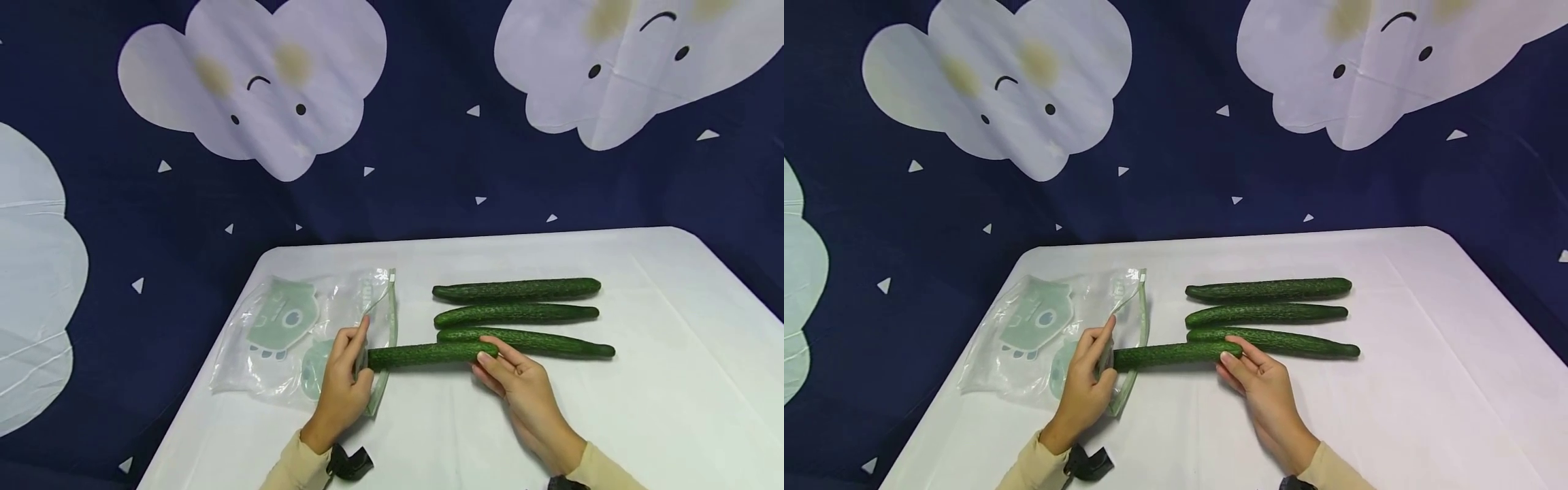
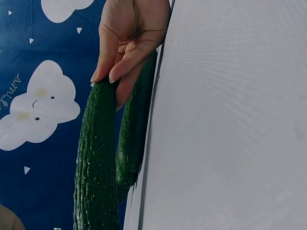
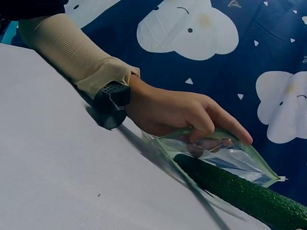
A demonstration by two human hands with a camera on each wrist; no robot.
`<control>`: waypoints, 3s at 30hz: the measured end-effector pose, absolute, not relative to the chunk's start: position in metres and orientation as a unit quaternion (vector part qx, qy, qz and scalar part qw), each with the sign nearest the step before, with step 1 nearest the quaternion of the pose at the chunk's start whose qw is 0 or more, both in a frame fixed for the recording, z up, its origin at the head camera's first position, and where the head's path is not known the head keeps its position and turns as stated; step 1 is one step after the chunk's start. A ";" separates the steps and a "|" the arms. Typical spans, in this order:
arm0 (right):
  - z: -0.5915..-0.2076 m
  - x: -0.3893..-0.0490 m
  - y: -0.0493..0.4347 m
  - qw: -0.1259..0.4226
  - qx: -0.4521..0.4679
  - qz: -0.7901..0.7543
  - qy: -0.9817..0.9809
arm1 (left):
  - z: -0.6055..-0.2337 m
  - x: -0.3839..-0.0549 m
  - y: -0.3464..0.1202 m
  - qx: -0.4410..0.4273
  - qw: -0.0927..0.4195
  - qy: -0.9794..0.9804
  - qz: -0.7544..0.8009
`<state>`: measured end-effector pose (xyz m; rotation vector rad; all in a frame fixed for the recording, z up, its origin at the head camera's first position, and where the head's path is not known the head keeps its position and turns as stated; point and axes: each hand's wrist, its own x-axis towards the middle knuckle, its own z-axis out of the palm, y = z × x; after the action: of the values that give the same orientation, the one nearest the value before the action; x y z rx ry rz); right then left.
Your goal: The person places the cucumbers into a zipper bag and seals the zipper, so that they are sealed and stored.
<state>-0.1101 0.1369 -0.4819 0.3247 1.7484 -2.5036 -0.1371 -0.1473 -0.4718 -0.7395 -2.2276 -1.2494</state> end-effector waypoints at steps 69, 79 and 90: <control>-0.471 -0.115 0.132 0.113 0.081 -0.836 0.531 | -0.467 -0.144 -0.129 -0.365 0.299 -0.768 -0.434; -0.477 -0.115 0.117 0.137 0.071 -0.832 0.533 | -0.468 -0.136 -0.140 -0.357 0.307 -0.774 -0.423; -0.480 -0.102 0.062 0.116 0.101 -0.849 0.505 | -0.474 -0.133 -0.134 -0.340 0.300 -0.780 -0.433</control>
<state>-0.1025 0.0617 -0.4801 0.2972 1.4801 -2.4869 -0.1334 -0.1344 -0.4736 -0.9014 -2.0696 -1.1486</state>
